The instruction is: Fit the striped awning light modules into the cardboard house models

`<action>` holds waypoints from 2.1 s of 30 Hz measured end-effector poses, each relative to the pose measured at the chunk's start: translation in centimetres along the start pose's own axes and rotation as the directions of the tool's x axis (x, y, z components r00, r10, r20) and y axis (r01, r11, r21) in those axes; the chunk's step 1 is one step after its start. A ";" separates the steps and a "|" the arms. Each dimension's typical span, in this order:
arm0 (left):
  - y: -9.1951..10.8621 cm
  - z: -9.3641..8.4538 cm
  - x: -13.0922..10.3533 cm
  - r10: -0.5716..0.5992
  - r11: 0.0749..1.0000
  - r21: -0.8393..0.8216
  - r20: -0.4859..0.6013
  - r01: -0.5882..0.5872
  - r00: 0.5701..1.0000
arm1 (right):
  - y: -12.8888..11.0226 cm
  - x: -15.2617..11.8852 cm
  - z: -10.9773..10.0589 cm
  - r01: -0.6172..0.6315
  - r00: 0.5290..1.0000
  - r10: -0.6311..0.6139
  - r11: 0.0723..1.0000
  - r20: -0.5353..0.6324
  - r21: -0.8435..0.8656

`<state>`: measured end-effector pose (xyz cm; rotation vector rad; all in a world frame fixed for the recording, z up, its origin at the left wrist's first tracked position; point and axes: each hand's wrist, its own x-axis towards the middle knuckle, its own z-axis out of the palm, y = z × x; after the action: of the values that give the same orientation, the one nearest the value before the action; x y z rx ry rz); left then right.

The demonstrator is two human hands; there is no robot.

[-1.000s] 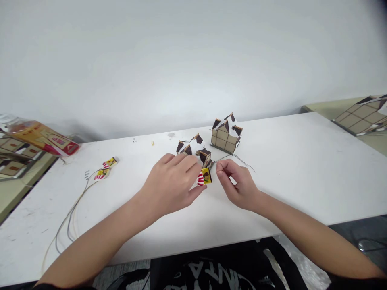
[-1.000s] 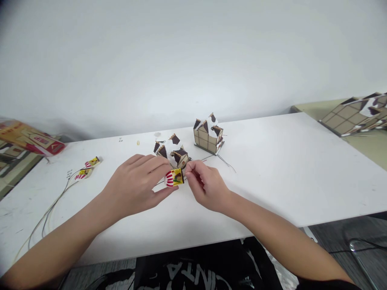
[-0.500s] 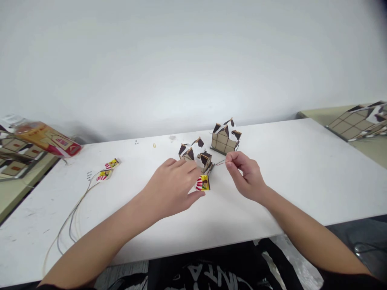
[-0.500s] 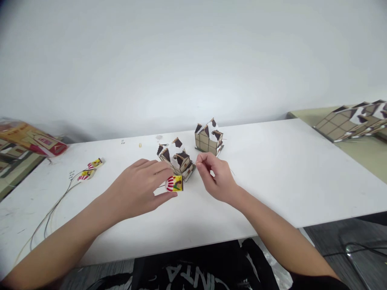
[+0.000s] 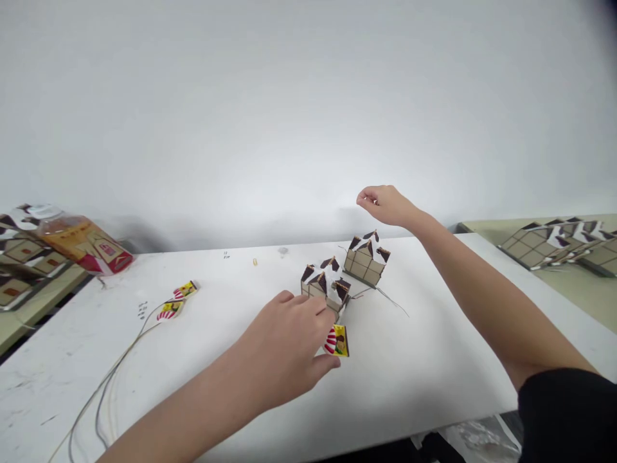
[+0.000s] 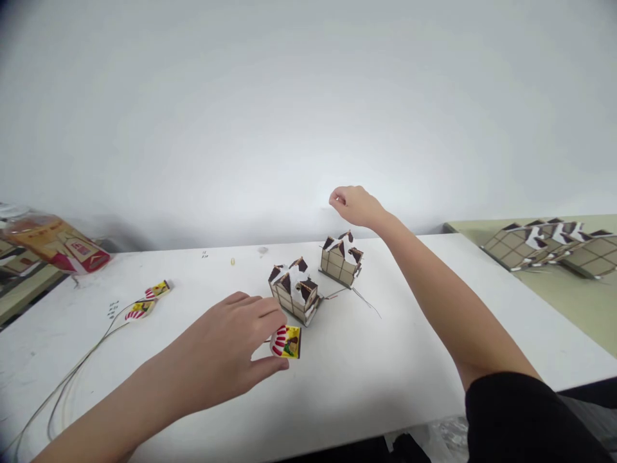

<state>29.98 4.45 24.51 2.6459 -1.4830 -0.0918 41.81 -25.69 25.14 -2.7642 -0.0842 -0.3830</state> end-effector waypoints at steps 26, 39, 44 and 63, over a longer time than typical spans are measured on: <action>-1.8 -1.9 -1.3 -0.098 0.995 -0.033 -0.035 0.097 0.995 | 0.2 1.7 2.5 -0.016 0.998 0.002 0.968 -0.055 -0.251; -1.2 -5.2 -0.6 -0.310 0.943 -0.172 -0.148 0.284 0.939 | -11.4 -12.3 -2.2 0.310 0.876 -0.384 0.911 0.292 0.271; -0.5 -4.8 -0.1 -0.287 0.945 -0.221 -0.217 0.239 0.933 | -10.5 -12.5 -2.7 0.383 0.891 -0.434 0.875 0.130 0.297; -3.6 -5.2 -0.3 -0.275 0.936 -0.274 -0.175 0.222 0.945 | -2.4 -15.6 -8.4 -0.066 0.932 0.120 0.984 -0.342 0.167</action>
<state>33.42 6.85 29.23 2.5296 -0.9933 -0.0164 24.44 -26.49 29.26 -2.4938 0.1027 -0.8023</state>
